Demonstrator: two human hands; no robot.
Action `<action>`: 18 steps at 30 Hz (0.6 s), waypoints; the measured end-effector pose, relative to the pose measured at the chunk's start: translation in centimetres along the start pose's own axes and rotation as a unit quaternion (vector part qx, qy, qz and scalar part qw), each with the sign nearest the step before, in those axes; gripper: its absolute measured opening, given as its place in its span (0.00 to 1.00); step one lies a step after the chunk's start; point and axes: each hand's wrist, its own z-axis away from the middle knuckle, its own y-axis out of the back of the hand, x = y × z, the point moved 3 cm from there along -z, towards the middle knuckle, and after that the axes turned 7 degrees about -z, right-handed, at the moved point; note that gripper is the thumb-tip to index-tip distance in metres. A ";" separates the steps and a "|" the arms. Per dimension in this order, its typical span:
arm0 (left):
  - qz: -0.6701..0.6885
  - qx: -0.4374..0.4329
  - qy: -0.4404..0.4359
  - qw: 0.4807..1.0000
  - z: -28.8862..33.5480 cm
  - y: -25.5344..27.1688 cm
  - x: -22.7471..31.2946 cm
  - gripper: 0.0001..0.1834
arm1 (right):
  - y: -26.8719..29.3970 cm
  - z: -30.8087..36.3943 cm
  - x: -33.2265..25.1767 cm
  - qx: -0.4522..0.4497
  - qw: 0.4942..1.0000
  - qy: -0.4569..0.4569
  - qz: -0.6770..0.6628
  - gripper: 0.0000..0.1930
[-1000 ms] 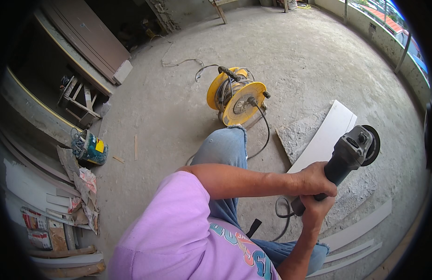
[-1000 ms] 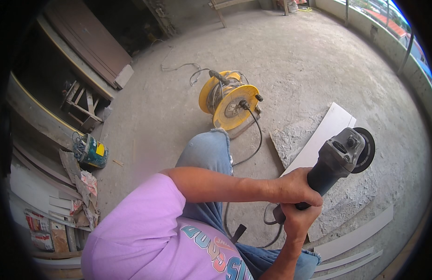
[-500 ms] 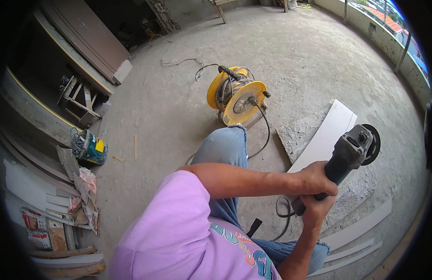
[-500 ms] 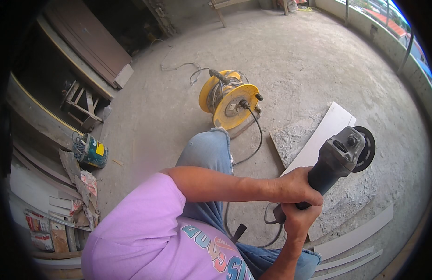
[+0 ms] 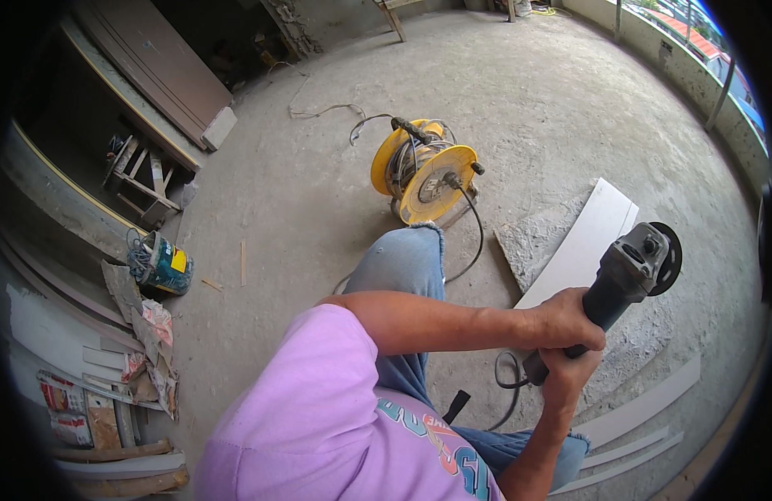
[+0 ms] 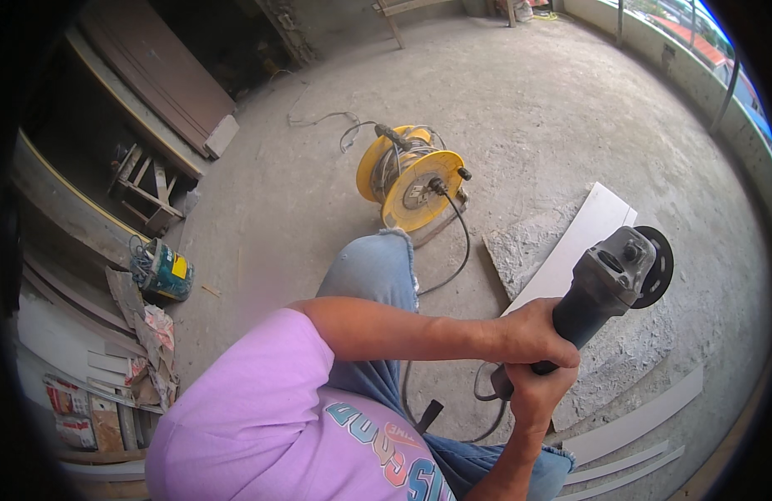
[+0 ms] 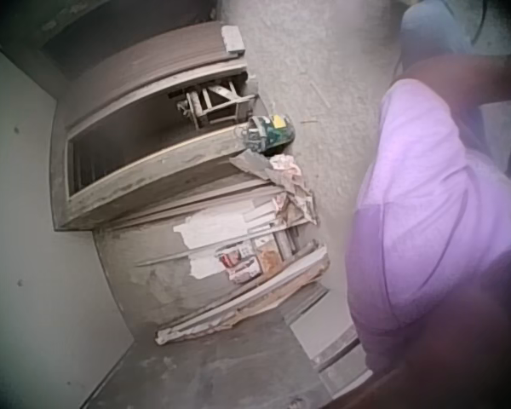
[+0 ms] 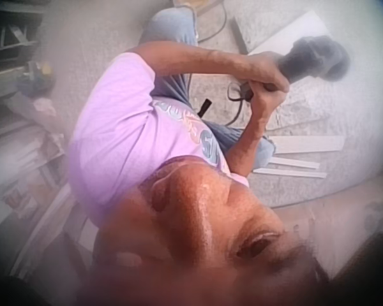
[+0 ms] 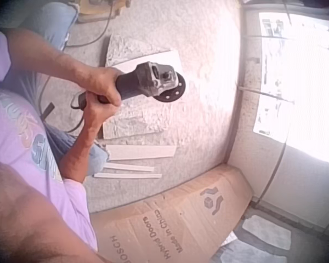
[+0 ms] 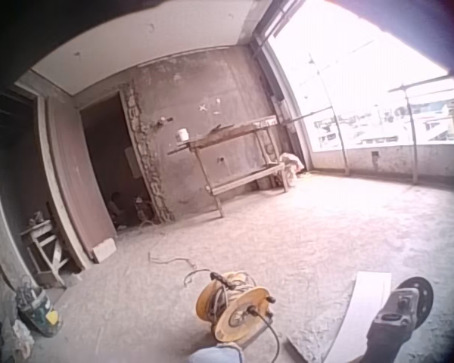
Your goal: The person sits on the floor and uses an angle grinder to smooth the edges of a white rectangular tile. They hold the tile steady with one hand while operating the tool with the other, moving the grinder along the tile's edges to create a smooth finish.
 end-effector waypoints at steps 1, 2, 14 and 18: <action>-0.001 0.002 0.001 1.000 0.0 0.0 0.0 0.28 | 0.0 0.0 0.0 0.000 1.000 -0.001 -0.003 0.23; -0.002 0.000 0.000 1.000 -0.1 0.0 -0.1 0.28 | 0.0 0.0 -0.1 0.001 1.000 0.002 -0.002 0.23; -0.010 0.002 -0.005 1.000 0.0 0.0 0.0 0.28 | 0.0 0.0 -0.1 0.000 1.000 0.006 0.010 0.23; -0.013 -0.003 -0.001 1.000 0.0 0.0 0.1 0.28 | 0.0 0.1 -0.1 0.002 1.000 0.006 0.011 0.24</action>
